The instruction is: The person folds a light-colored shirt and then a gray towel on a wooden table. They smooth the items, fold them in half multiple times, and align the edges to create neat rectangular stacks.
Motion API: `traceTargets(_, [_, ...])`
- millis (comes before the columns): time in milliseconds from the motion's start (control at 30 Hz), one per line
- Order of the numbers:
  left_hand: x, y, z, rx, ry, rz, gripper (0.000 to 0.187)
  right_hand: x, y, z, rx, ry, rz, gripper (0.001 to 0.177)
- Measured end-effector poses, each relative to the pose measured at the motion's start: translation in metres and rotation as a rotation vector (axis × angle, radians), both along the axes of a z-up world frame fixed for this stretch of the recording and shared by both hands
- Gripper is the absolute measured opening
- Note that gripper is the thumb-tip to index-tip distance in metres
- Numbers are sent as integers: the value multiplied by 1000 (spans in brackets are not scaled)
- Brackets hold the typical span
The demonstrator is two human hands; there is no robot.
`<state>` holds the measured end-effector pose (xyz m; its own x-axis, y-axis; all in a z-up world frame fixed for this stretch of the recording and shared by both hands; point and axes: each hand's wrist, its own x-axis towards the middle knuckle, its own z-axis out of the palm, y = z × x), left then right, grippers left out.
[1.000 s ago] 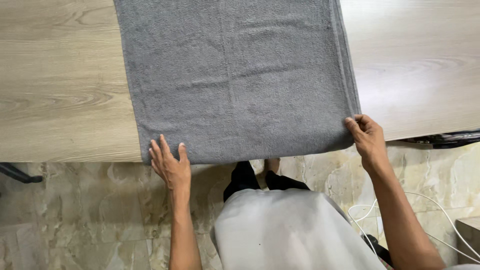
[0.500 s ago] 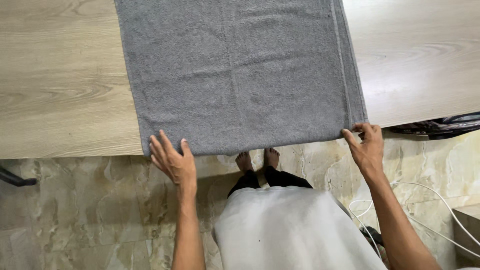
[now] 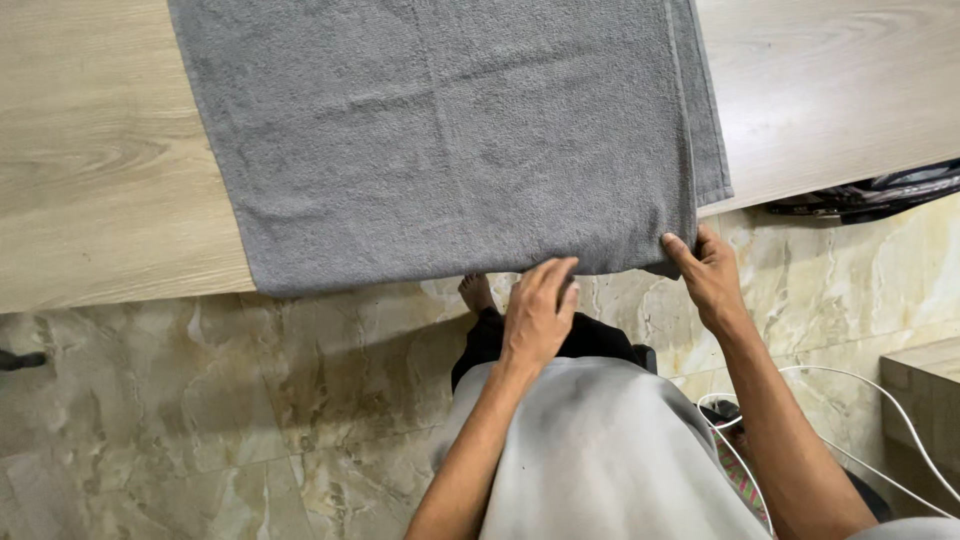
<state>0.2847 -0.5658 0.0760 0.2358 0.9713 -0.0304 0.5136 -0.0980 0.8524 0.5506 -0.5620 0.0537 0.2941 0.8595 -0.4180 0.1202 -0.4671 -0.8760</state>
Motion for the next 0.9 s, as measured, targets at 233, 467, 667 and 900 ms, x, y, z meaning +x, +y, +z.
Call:
traceTargets(233, [-30,-21,-24,-115,87,516,28,36,-7,31,195,-93,97,21])
traceTargets(467, [-57,-44,-52,-27,89,1005,41,78,-5,18,48,-148,177,25])
traceTargets(667, [-101,-40,-74,-221,-62,1181,65,86,8,30,3,-274,137,28])
traceTargets(900, [-173,-28,-95,-83,116,1212,82,83,47,19,335,-897,451,75])
